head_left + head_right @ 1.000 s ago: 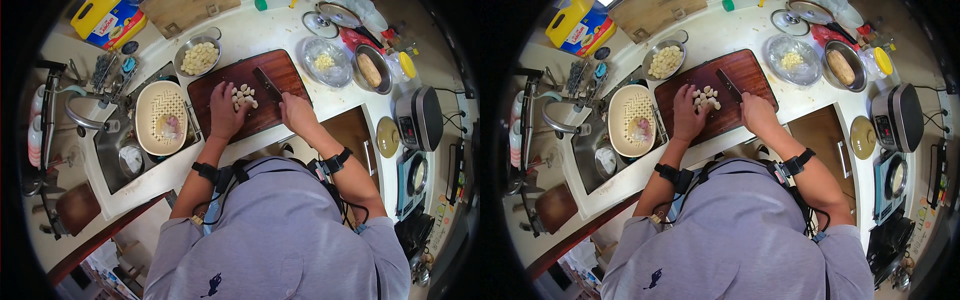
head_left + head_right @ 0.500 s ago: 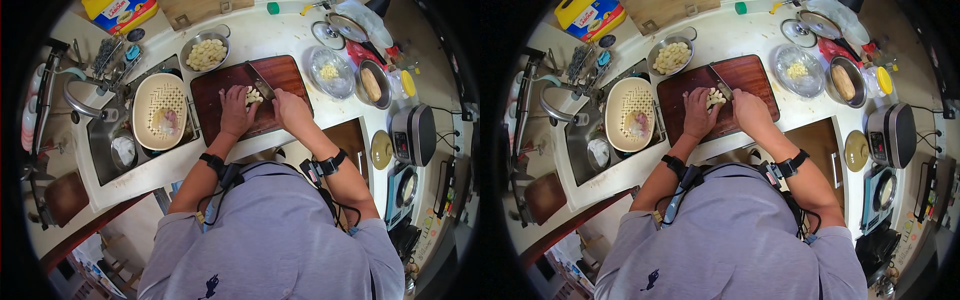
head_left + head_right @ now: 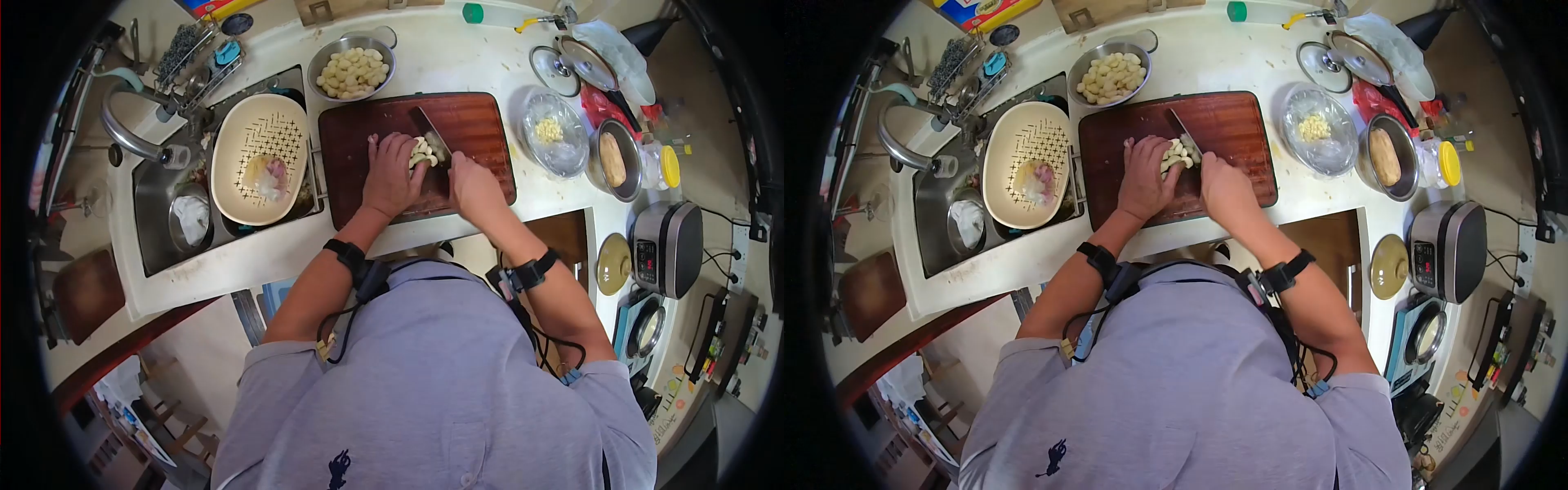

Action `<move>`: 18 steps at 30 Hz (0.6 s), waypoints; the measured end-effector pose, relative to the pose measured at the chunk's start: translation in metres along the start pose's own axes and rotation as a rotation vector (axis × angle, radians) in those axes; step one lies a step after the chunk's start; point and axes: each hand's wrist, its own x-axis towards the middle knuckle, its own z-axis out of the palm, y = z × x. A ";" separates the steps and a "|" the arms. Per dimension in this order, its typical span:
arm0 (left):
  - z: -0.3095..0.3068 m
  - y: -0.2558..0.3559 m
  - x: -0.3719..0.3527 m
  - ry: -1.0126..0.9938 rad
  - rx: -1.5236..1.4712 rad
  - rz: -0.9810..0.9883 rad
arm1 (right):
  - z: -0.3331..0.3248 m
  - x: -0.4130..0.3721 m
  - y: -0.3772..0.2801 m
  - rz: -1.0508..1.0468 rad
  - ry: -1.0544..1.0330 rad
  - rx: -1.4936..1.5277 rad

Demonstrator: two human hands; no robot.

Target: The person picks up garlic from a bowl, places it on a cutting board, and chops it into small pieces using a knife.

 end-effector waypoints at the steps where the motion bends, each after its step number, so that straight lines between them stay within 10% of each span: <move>1: 0.000 0.000 0.000 -0.006 0.000 0.000 | -0.005 0.003 0.004 -0.002 -0.022 0.016; 18: 0.004 -0.003 0.000 -0.002 0.022 0.001 | 0.000 0.007 -0.013 0.013 -0.067 -0.049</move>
